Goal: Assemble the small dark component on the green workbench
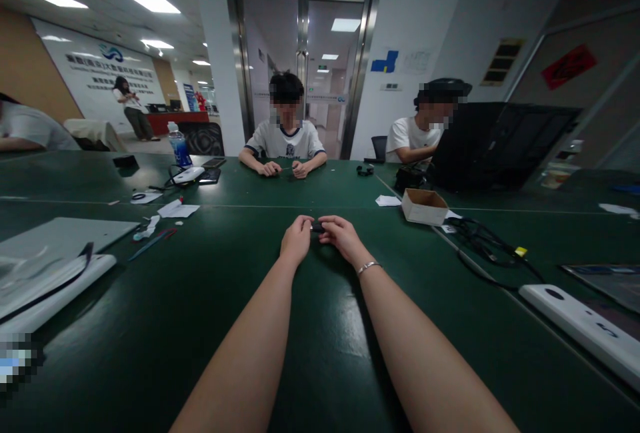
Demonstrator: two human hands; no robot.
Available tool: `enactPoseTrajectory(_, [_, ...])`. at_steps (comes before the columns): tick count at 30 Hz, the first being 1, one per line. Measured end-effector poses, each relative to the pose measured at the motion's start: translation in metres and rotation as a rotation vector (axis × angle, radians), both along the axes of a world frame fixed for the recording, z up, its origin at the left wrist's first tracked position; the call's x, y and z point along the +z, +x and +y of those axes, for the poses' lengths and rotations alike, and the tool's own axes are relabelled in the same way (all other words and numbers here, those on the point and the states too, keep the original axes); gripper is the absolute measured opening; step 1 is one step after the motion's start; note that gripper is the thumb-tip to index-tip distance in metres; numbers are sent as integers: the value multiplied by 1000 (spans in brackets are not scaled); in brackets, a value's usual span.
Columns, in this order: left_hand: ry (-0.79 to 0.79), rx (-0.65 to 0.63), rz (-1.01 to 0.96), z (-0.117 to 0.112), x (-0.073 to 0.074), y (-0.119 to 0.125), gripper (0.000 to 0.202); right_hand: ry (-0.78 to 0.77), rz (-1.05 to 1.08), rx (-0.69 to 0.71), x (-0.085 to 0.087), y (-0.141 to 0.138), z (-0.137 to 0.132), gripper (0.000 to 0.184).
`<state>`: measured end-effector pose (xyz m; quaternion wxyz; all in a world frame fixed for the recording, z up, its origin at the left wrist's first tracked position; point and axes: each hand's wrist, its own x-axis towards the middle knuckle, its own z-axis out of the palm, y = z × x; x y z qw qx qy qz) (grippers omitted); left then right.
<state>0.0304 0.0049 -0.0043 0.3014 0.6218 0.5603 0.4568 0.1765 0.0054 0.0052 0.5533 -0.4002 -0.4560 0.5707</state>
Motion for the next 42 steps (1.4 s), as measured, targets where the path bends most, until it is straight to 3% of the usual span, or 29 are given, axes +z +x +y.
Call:
enactPoseTrajectory(13, [-50,15,23,-6,9,1,30,-3,21,-12,-2,0,2,11])
enactPoseTrajectory(42, [-7,-25,-46,1,-3,-1,26,-20,29,-2,-2,1,3,12])
